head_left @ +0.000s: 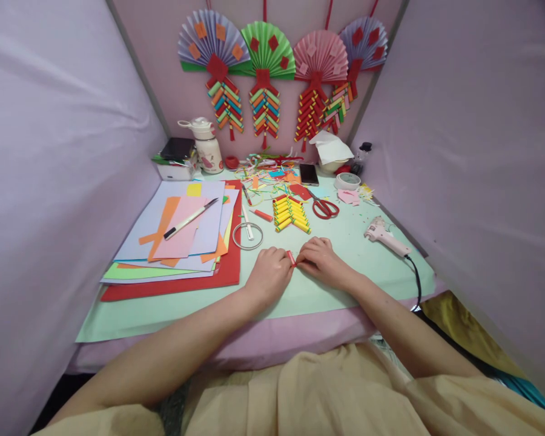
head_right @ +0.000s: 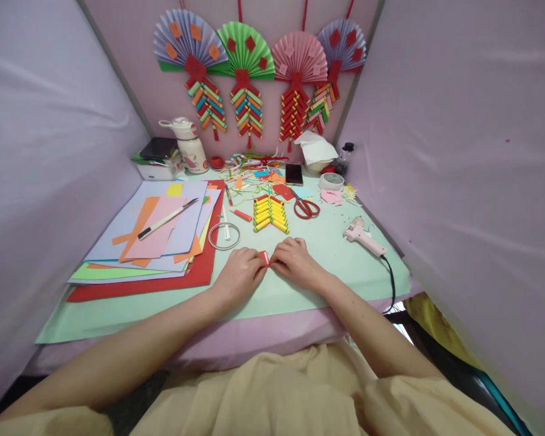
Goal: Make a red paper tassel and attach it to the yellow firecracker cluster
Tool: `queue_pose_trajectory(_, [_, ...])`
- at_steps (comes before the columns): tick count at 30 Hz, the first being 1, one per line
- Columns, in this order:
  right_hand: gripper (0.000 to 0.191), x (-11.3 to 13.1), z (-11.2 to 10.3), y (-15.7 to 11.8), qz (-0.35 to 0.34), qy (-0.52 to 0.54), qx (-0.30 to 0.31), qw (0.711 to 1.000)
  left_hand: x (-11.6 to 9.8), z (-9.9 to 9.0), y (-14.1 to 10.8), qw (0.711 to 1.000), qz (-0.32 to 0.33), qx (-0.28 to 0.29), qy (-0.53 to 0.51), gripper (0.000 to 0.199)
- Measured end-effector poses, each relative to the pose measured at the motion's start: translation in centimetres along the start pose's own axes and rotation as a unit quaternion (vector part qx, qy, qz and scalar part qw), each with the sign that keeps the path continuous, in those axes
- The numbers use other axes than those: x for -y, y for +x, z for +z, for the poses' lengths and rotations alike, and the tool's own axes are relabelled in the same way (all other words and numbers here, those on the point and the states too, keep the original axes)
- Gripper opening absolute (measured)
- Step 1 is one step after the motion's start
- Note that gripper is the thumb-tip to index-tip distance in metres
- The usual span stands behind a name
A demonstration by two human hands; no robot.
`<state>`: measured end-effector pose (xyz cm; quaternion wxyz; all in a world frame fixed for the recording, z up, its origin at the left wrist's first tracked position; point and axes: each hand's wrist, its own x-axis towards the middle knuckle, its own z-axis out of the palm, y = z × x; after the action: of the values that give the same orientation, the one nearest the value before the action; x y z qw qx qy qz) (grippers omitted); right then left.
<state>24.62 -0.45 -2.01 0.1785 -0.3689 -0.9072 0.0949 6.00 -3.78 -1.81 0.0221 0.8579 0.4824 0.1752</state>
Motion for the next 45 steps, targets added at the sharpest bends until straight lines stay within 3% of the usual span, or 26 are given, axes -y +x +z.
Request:
queue_pose_trajectory(7, [0.015, -0.3, 0.0, 0.5, 0.062, 0.048, 0.03, 0.996, 0.1, -0.2, 0.3, 1.0, -0.026, 0.004, -0.016, 0.019])
queue_pose_trajectory(17, [0.014, -0.3, -0.1, 1.7, 0.1, 0.062, 0.057, 0.991, 0.1, 0.0, 0.8, 0.999, -0.046, 0.011, -0.006, 0.018])
queue_pose_trajectory(30, [0.013, -0.3, -0.3, 1.9, 0.083, 0.075, 0.063, 0.992, 1.4, -1.6, 0.5, 0.995, -0.035, 0.039, -0.079, 0.026])
queue_pose_trajectory(45, [0.008, -0.1, 0.1, 2.3, 0.08, 0.031, 0.048, 0.995, 1.5, -0.7, 0.7, 0.995, -0.061, 0.011, -0.075, 0.018])
